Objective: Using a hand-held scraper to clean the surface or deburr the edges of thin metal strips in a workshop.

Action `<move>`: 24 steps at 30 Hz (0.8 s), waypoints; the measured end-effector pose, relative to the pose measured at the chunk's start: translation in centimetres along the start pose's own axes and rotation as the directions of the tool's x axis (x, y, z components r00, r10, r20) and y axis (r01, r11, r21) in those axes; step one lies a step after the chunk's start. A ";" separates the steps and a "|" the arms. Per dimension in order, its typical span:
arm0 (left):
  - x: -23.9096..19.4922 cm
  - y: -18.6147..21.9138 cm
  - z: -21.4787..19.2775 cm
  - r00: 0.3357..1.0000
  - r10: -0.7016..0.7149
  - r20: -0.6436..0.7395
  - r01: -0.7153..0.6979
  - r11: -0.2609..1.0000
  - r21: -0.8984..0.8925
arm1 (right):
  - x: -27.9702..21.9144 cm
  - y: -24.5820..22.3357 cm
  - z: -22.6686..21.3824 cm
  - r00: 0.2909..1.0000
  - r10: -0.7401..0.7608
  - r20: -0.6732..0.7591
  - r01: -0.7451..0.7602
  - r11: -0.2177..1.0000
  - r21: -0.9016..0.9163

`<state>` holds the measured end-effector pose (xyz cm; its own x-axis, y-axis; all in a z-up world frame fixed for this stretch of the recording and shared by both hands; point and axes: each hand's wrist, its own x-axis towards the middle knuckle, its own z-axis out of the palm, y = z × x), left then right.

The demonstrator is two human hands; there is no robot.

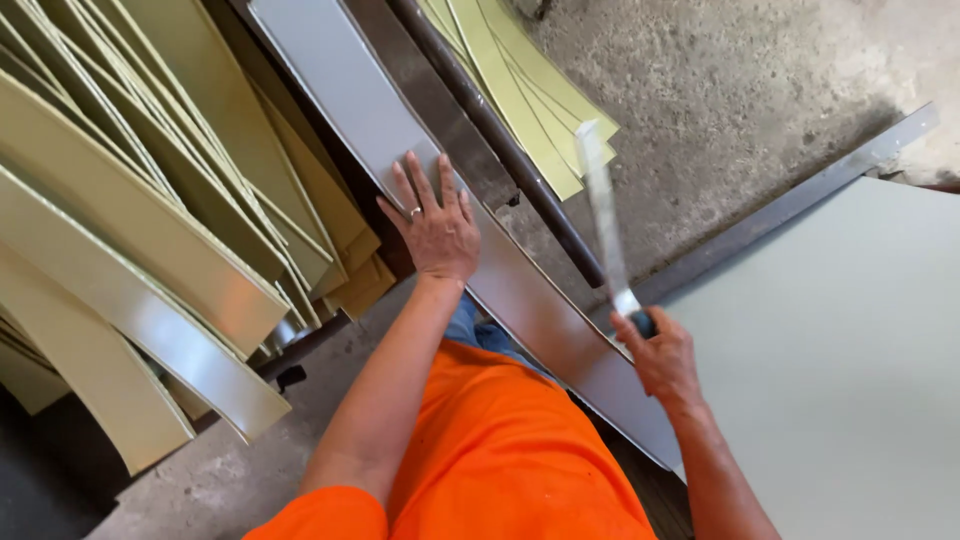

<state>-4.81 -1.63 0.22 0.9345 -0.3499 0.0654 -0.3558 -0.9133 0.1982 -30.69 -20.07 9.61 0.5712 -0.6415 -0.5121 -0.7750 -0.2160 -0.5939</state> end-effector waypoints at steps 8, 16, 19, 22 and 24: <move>0.3 0.3 -0.4 1.000 -0.005 0.007 0.006 0.999 -0.031 | 2.0 -5.8 0.6 0.918 0.198 0.343 -0.263 0.952 0.156; -0.1 -0.2 0.1 1.000 -0.002 -0.005 0.002 1.000 -0.020 | 6.1 -1.5 1.1 0.948 -0.027 0.316 -0.116 0.897 0.426; 0.0 -0.1 0.3 0.998 -0.029 0.050 0.030 0.999 -0.022 | 5.3 -2.3 2.8 0.970 -0.057 0.235 -0.049 0.907 0.418; 0.7 0.4 0.3 1.000 -0.002 0.014 0.002 0.999 -0.033 | 5.0 -6.7 1.8 0.816 0.370 0.444 -0.314 0.929 -0.197; 0.0 0.0 -0.1 1.000 -0.010 0.024 0.010 0.999 -0.039 | 6.9 -2.8 1.6 0.917 -0.029 0.398 -0.059 0.977 0.207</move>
<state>-4.79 -1.60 0.34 0.9373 -0.3462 0.0397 -0.3454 -0.9081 0.2369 -24.17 -22.67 6.72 0.6537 -0.2889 -0.6994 -0.7347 -0.0209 -0.6781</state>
